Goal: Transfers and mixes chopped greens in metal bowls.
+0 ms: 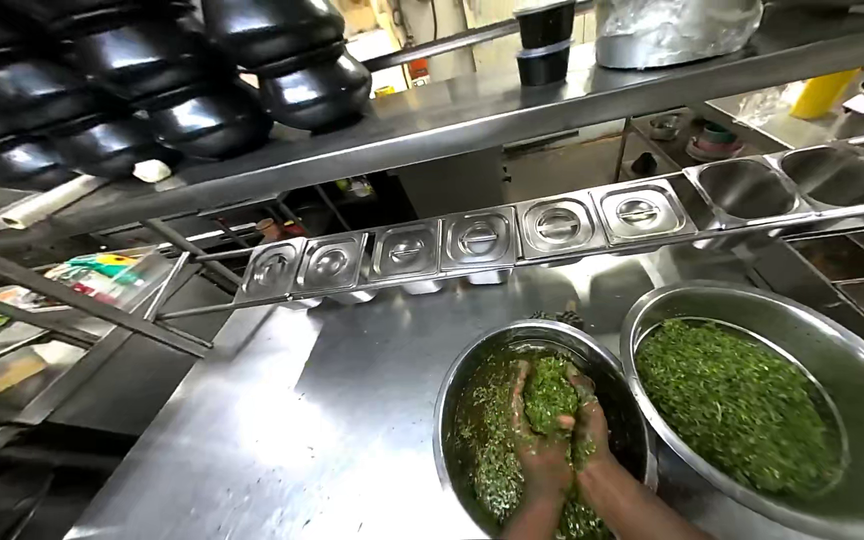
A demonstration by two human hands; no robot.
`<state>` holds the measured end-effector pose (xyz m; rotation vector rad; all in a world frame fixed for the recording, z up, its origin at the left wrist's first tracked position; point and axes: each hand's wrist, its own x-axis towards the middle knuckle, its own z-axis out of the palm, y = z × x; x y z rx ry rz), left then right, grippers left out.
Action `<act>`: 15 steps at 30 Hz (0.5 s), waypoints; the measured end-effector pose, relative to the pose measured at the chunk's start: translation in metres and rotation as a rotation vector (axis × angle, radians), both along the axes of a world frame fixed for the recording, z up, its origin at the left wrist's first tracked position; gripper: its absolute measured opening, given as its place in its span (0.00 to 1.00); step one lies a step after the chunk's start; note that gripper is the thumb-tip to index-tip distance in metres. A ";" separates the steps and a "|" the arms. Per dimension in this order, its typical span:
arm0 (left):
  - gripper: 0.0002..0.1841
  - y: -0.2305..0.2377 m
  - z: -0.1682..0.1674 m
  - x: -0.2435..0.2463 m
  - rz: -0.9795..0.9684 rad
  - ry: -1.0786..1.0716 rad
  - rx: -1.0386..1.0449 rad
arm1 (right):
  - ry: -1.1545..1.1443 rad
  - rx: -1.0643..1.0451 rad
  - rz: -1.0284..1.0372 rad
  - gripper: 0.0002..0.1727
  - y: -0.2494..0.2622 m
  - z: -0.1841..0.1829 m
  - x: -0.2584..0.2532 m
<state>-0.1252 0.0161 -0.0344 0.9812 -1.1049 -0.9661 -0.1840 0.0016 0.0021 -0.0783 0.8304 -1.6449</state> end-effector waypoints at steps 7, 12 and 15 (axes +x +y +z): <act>0.35 -0.010 0.031 -0.011 0.090 0.034 -0.029 | 0.262 -0.009 0.059 0.15 0.012 0.007 -0.003; 0.24 0.001 0.041 -0.015 0.156 0.053 0.067 | 0.332 0.014 0.105 0.11 0.014 0.032 -0.008; 0.19 0.003 0.047 -0.013 0.199 0.029 0.075 | 0.329 0.003 0.082 0.14 0.012 0.030 -0.004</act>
